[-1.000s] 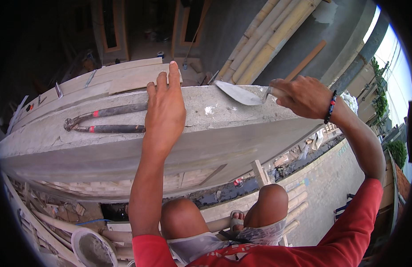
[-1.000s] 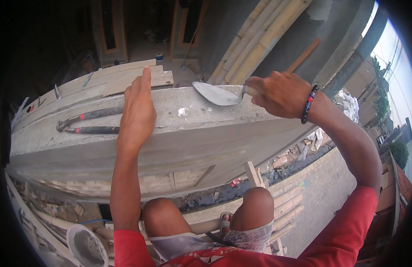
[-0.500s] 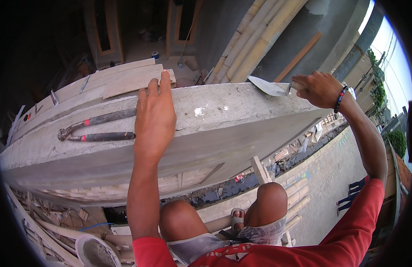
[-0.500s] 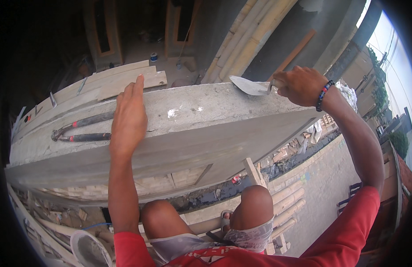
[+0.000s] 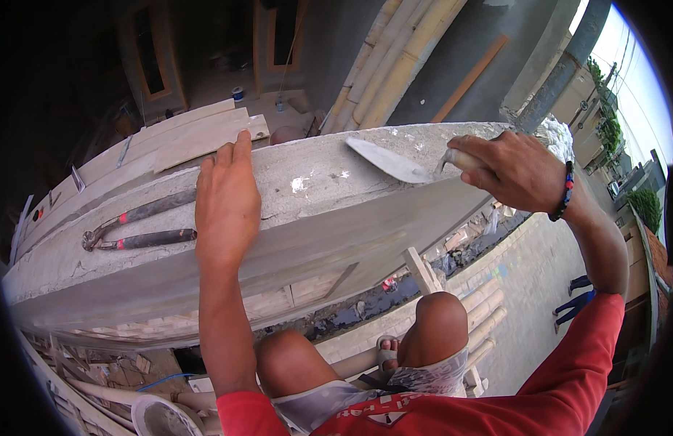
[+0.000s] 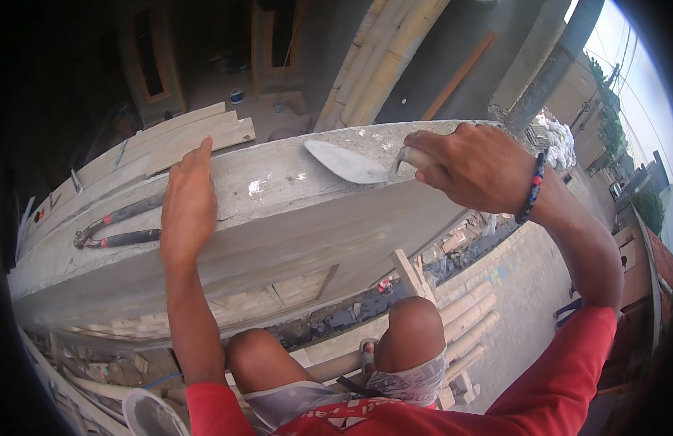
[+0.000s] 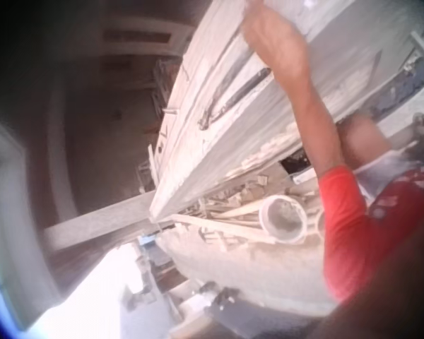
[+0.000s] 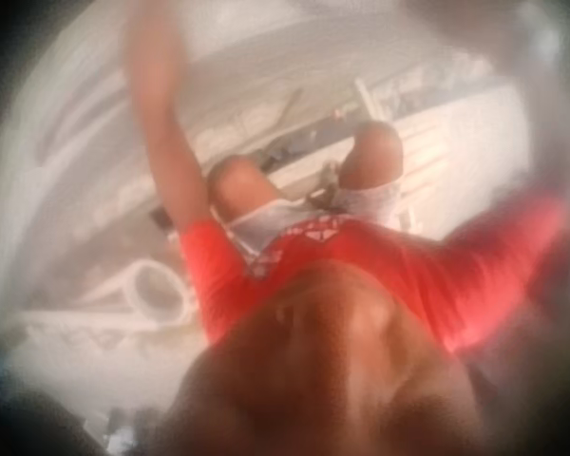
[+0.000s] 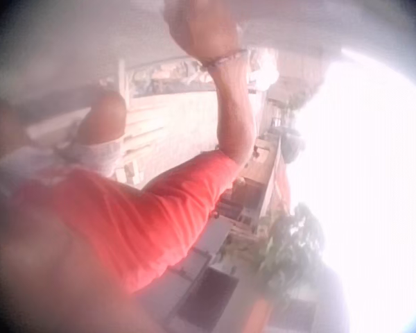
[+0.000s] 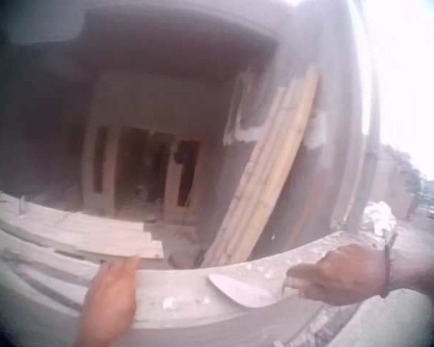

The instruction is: The person uses a pair of pliers to scrape and smooth the top edge of a concrete beam, then switches to a trowel to apply and level a cement-like material along the same edge. The work is performed on a construction site with bamboo scaffolding and other materials visible.

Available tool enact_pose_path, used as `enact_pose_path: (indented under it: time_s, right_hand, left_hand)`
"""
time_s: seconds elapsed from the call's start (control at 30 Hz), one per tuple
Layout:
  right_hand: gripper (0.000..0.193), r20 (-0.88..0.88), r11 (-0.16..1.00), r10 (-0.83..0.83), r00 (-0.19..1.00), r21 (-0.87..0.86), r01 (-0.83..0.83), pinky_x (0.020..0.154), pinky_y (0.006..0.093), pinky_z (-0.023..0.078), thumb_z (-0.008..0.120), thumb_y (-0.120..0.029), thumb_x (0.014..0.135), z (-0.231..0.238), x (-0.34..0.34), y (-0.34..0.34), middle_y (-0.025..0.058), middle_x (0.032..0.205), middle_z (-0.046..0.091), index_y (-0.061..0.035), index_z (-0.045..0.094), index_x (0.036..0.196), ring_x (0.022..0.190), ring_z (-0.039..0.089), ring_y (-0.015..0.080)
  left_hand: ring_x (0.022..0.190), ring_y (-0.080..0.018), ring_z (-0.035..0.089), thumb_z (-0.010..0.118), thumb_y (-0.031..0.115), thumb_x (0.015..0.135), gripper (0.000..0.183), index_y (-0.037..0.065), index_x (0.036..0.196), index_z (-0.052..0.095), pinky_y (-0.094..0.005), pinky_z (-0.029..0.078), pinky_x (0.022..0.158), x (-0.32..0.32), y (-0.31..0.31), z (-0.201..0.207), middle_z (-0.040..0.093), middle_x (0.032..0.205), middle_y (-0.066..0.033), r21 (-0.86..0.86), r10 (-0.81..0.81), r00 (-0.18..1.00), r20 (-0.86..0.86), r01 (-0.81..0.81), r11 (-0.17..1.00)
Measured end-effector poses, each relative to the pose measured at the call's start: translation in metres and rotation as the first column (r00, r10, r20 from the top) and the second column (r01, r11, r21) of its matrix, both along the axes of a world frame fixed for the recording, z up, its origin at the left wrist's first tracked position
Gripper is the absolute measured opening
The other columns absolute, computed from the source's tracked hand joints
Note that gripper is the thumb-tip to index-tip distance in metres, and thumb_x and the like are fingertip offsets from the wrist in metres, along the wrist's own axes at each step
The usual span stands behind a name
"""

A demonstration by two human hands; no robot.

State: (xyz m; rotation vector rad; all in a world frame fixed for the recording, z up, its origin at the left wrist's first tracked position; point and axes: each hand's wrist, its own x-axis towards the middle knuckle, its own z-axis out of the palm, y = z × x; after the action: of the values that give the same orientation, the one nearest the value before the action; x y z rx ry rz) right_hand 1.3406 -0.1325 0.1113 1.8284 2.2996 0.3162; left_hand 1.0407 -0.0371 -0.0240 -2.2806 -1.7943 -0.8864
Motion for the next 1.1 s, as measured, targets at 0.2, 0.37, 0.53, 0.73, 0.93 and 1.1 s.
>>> enact_pose_path:
  time_s: [0.2,0.37,0.53,0.73,0.93,1.1]
  right_hand:
    - [0.031,0.162,0.955,-0.296,0.941,0.039,0.294,0.077,0.0463,0.054,0.060,-0.024,0.090,0.002,0.066,0.016,0.0179,0.083,0.070,-0.0084,0.061,0.117,0.081,0.069,0.0349]
    - [0.034,-0.097,0.996,0.032,0.995,0.090,-0.023,0.068,0.0456,0.053,0.060,-0.025,0.091,-0.003,0.024,-0.027,0.0197,0.074,0.066,-0.0042,0.058,0.118,0.073,0.067,0.0369]
    - [0.033,-0.022,0.999,-0.042,0.999,-0.022,0.042,0.071,0.0466,0.053,0.058,-0.025,0.092,-0.010,0.013,-0.042,0.0212,0.077,0.066,-0.0066,0.056,0.120,0.076,0.067,0.0370]
    - [0.029,0.136,0.914,-0.406,0.904,0.086,0.397,0.079,0.0448,0.054,0.058,-0.025,0.092,0.012,0.128,0.004,0.0180,0.087,0.069,-0.0093,0.061,0.117,0.085,0.068,0.0361]
    - [0.038,-0.098,0.999,-0.047,0.994,-0.013,0.046,0.077,0.0446,0.054,0.059,-0.026,0.091,-0.001,0.049,-0.035,0.0203,0.081,0.067,-0.0064,0.057,0.124,0.079,0.068,0.0360]
    - [0.039,-0.033,0.965,-0.261,0.965,-0.027,0.260,0.083,0.0479,0.052,0.058,-0.031,0.090,-0.010,0.123,-0.023,0.0212,0.087,0.068,-0.0098,0.058,0.123,0.087,0.067,0.0371]
  left_hand:
    - [0.111,-0.0357,0.053,0.047,-0.010,0.082,0.053,-0.002,0.135,0.049,-0.0424,0.042,0.101,0.010,-0.001,0.004,0.057,0.124,-0.0191,-0.036,-0.043,0.998,0.040,0.045,0.998]
    - [0.111,-0.0359,0.053,0.045,-0.009,0.083,0.050,-0.003,0.132,0.051,-0.0428,0.042,0.100,0.005,0.000,0.001,0.058,0.124,-0.0190,0.015,-0.041,0.999,0.014,0.040,0.999]
    - [0.110,-0.0372,0.052,0.041,0.001,0.094,0.039,0.000,0.131,0.052,-0.0450,0.042,0.097,-0.004,0.004,-0.003,0.058,0.120,-0.0187,0.013,-0.064,0.998,-0.025,0.064,0.998]
    - [0.113,-0.0358,0.052,0.044,-0.006,0.087,0.044,-0.002,0.130,0.053,-0.0426,0.042,0.099,0.010,0.002,0.000,0.058,0.123,-0.0189,-0.047,-0.064,0.998,0.008,0.064,0.997]
    - [0.113,-0.0348,0.052,0.045,-0.009,0.085,0.045,-0.003,0.129,0.054,-0.0416,0.043,0.100,0.001,-0.002,0.003,0.059,0.123,-0.0178,-0.010,-0.032,0.998,-0.045,0.032,0.999]
    - [0.109,-0.0360,0.053,0.045,-0.007,0.087,0.041,-0.003,0.126,0.056,-0.0428,0.043,0.097,0.003,0.001,0.001,0.059,0.121,-0.0182,0.020,-0.071,0.995,-0.071,0.073,0.997]
